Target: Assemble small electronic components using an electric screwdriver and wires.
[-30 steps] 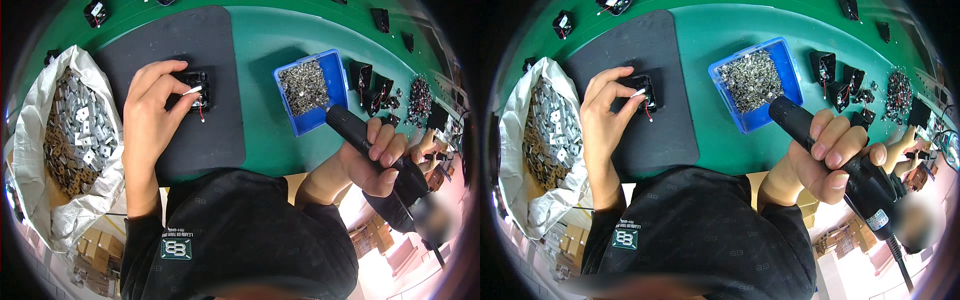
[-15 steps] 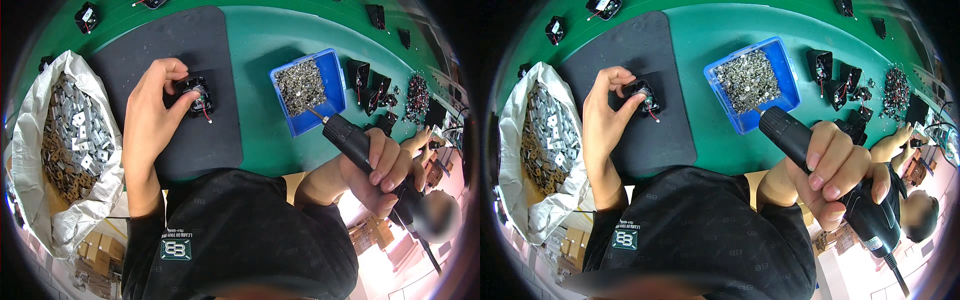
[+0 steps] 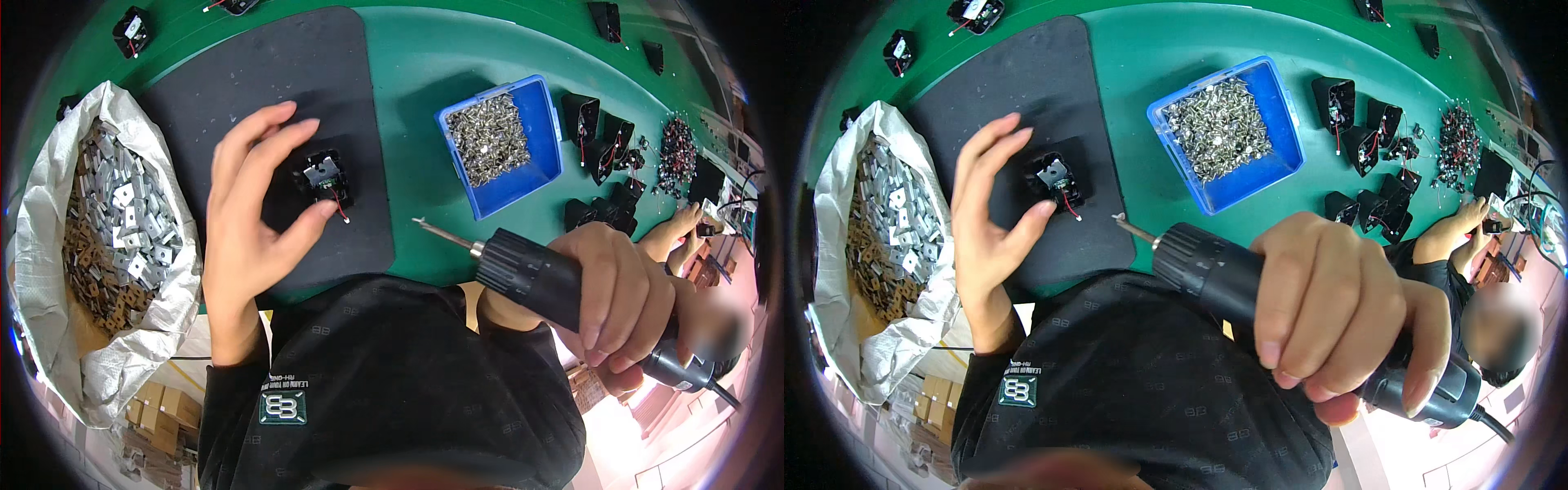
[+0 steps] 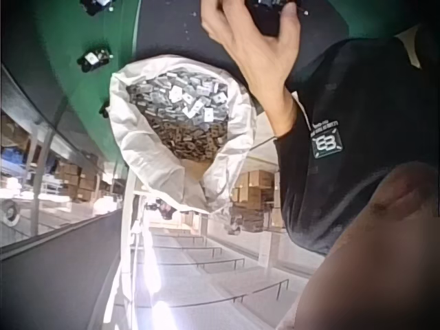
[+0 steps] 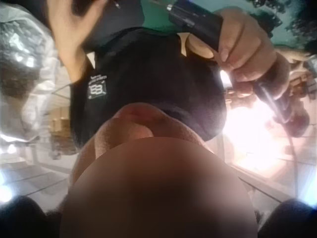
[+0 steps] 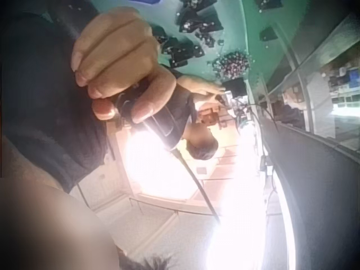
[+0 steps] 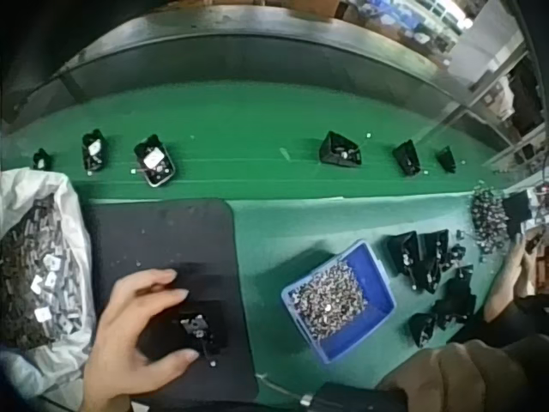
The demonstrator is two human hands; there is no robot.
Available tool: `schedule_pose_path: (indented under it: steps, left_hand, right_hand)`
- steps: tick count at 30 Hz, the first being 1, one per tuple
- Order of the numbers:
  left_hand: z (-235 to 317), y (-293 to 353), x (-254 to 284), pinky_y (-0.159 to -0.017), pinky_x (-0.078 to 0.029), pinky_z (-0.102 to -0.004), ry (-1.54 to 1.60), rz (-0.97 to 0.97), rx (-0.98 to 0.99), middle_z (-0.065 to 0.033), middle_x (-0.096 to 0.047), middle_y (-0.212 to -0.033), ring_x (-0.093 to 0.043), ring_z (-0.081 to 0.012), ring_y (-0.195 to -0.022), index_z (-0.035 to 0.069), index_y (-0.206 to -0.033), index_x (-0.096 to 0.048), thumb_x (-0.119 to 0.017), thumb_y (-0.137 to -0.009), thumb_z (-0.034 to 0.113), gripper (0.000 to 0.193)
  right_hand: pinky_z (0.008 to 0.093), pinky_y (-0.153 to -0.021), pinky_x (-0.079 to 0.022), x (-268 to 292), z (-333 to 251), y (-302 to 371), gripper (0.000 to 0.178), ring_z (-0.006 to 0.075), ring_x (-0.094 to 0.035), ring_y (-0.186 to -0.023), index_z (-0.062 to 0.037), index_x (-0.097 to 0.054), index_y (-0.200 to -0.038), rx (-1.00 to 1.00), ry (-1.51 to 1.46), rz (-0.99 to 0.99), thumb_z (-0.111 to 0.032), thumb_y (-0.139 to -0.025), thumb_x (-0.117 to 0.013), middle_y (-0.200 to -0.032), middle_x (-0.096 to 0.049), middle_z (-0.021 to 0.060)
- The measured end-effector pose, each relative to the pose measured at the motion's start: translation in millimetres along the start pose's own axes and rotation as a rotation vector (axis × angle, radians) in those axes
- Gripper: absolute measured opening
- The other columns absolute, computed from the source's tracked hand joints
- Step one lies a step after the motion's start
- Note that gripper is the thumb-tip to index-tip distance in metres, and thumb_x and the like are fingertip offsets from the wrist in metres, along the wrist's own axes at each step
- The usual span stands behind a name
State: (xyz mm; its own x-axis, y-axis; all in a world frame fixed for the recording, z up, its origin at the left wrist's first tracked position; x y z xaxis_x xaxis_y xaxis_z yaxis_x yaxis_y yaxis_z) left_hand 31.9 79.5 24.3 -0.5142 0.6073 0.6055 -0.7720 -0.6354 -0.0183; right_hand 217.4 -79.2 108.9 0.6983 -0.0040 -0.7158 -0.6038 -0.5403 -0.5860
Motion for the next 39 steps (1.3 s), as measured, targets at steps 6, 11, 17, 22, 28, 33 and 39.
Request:
schedule_pose_path:
  steps: [6,11,17,22,28,33,39]
  left_hand:
    - [39,14,-8,-0.064,-0.049,-0.0333,0.092,-0.014,-0.398,-0.0124,-0.069,-0.087,-0.064,-0.0260,-0.073,-0.002,-0.096,-0.068,-0.084,-0.068,0.032,0.046]
    - [47,15,-28,-0.058,-0.046,-0.0299,0.188,-0.057,-0.450,-0.0105,-0.071,-0.082,-0.064,-0.0212,-0.066,-0.002,-0.093,-0.069,-0.082,-0.070,0.028,0.040]
    - [44,19,-24,-0.055,-0.045,-0.0295,0.279,0.035,-0.473,-0.0100,-0.070,-0.076,-0.063,-0.0203,-0.062,-0.001,-0.089,-0.069,-0.080,-0.073,0.022,0.030]
    - [39,23,-22,-0.054,-0.042,-0.0284,0.352,0.069,-0.481,-0.0087,-0.071,-0.076,-0.062,-0.0188,-0.061,0.000,-0.089,-0.069,-0.081,-0.072,0.024,0.033]
    - [37,26,-27,-0.054,-0.041,-0.0272,0.435,0.052,-0.518,-0.0070,-0.071,-0.076,-0.061,-0.0167,-0.060,0.001,-0.090,-0.069,-0.081,-0.073,0.026,0.032]
    - [34,30,-30,-0.053,-0.042,-0.0264,0.475,0.046,-0.495,-0.0063,-0.071,-0.074,-0.062,-0.0158,-0.059,0.001,-0.091,-0.069,-0.079,-0.075,0.028,0.034]
    - [35,26,-33,-0.052,-0.043,-0.0265,0.495,0.032,-0.444,-0.0085,-0.071,-0.076,-0.063,-0.0169,-0.059,-0.001,-0.092,-0.070,-0.080,-0.074,0.023,0.032]
  right_hand:
    - [0.0266,-0.066,-0.058,-5,16,1,0.035,0.0122,-0.064,-0.062,-0.0114,-0.062,-0.105,-0.115,-0.024,-0.028,-0.006,-0.075,-0.079,-0.071,-0.065,0.0009]
    - [0.0282,-0.071,-0.058,-13,18,2,0.039,0.0127,-0.065,-0.069,-0.0109,-0.057,-0.114,-0.104,-0.066,-0.218,-0.010,-0.080,-0.077,-0.080,-0.066,0.0029]
    - [0.0296,-0.076,-0.059,-14,20,0,0.039,0.0138,-0.066,-0.075,-0.0110,-0.054,-0.116,-0.142,-0.096,-0.282,-0.012,-0.084,-0.075,-0.084,-0.064,0.0036]
    - [0.0302,-0.077,-0.059,-15,23,0,0.039,0.0147,-0.065,-0.076,-0.0096,-0.052,-0.117,-0.158,-0.121,-0.288,-0.013,-0.085,-0.074,-0.085,-0.064,0.0045]
    - [0.0307,-0.078,-0.059,-13,23,0,0.038,0.0154,-0.066,-0.075,-0.0087,-0.053,-0.116,-0.169,-0.171,-0.286,-0.012,-0.085,-0.074,-0.083,-0.064,0.0054]
    - [0.0308,-0.077,-0.059,-13,25,-1,0.037,0.0164,-0.066,-0.075,-0.0086,-0.054,-0.116,-0.184,-0.186,-0.267,-0.010,-0.084,-0.074,-0.083,-0.064,0.0056]
    - [0.0317,-0.078,-0.058,-11,28,0,0.037,0.0165,-0.066,-0.076,-0.0090,-0.055,-0.115,-0.191,-0.203,-0.279,-0.010,-0.084,-0.074,-0.083,-0.064,0.0058]
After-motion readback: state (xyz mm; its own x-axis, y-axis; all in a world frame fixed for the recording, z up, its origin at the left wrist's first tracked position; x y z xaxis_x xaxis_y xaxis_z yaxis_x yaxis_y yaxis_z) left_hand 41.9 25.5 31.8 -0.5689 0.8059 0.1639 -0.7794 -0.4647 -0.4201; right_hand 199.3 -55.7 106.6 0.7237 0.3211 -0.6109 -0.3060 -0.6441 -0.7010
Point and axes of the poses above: each hand's wrist, its own y-axis away from the middle knuckle, its own x-axis out of the back of the hand, z = x × y, the point moved 8 cm from there along -y, towards the middle knuckle
